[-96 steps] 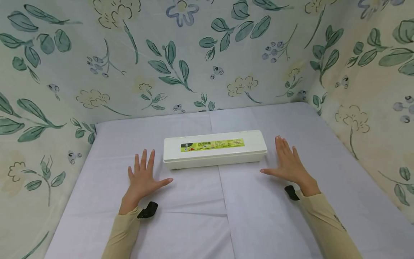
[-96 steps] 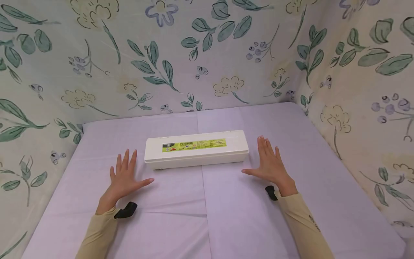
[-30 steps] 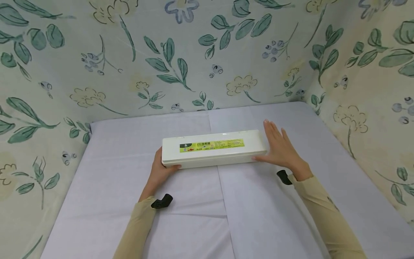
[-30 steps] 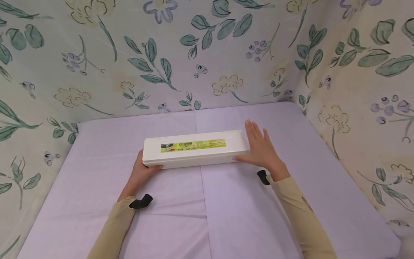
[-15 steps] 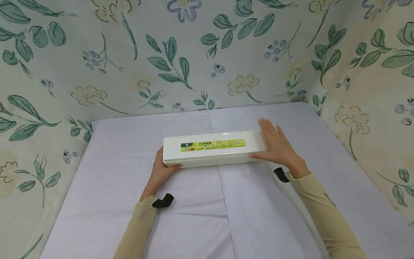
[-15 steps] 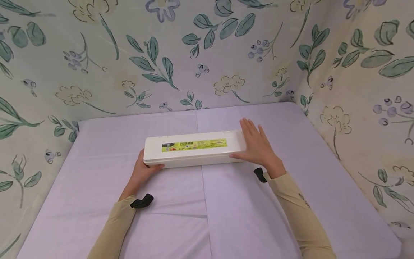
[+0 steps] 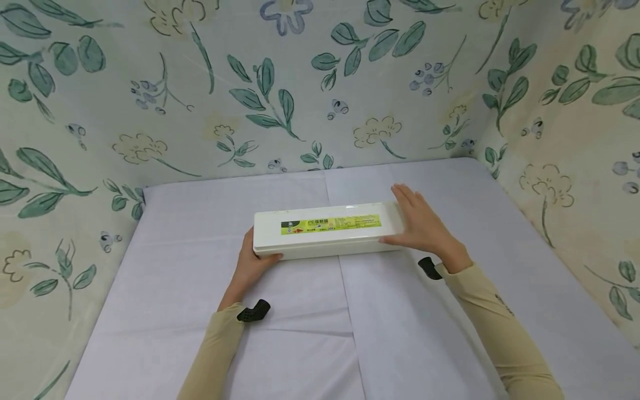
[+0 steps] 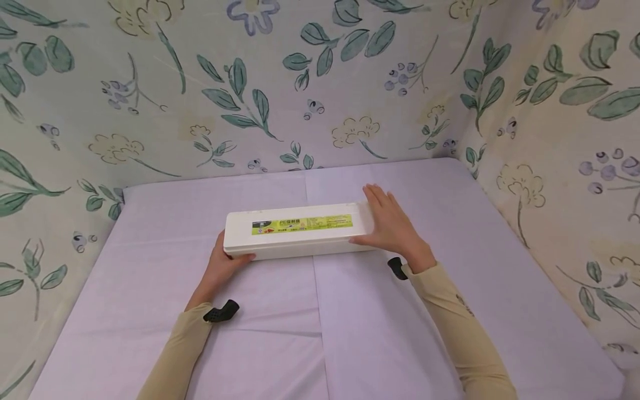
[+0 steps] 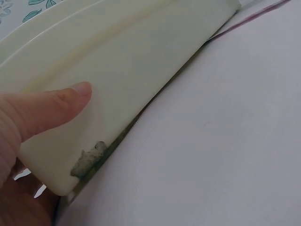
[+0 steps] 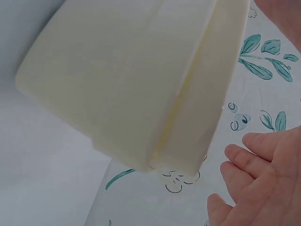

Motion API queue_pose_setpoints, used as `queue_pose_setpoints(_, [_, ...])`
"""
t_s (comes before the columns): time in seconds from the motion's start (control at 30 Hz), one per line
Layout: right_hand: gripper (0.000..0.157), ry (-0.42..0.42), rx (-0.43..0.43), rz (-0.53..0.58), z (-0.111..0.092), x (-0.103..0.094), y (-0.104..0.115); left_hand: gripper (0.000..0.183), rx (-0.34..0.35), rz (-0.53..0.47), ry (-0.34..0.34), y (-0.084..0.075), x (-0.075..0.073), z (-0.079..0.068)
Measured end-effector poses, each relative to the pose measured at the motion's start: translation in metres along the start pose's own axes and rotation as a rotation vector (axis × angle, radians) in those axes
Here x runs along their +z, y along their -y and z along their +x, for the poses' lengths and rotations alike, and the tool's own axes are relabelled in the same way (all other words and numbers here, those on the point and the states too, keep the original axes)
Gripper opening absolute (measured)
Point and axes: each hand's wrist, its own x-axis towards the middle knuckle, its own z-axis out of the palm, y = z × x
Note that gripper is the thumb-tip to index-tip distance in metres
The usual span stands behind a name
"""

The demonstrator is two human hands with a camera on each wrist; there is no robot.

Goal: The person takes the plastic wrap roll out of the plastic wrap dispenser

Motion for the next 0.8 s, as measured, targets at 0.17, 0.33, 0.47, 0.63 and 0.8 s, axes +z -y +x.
queue_pose_setpoints(0.17, [0.122, 0.014, -0.008, -0.002, 0.003, 0.003, 0.003, 0.095, 0.021, -0.001, -0.007, 0.001, 0.001, 0.000])
queue_pose_setpoints(0.33, [0.119, 0.019, -0.019, -0.032, 0.006, 0.004, 0.008, 0.095, 0.020, 0.006, 0.000, 0.001, 0.000, 0.000])
queue_pose_setpoints(0.47, [0.118, 0.032, -0.020, -0.033, 0.009, 0.006, 0.014, 0.096, 0.033, 0.016, -0.003, 0.001, -0.003, 0.001])
queue_pose_setpoints(0.63, [0.119, 0.062, -0.030, -0.051, 0.013, 0.007, 0.018, 0.098, 0.029, 0.002, 0.001, 0.004, -0.003, 0.001])
queue_pose_setpoints(0.8, [0.117, 0.065, -0.049, -0.054, 0.015, 0.007, 0.020, 0.099, 0.027, 0.007, 0.012, 0.004, -0.002, 0.001])
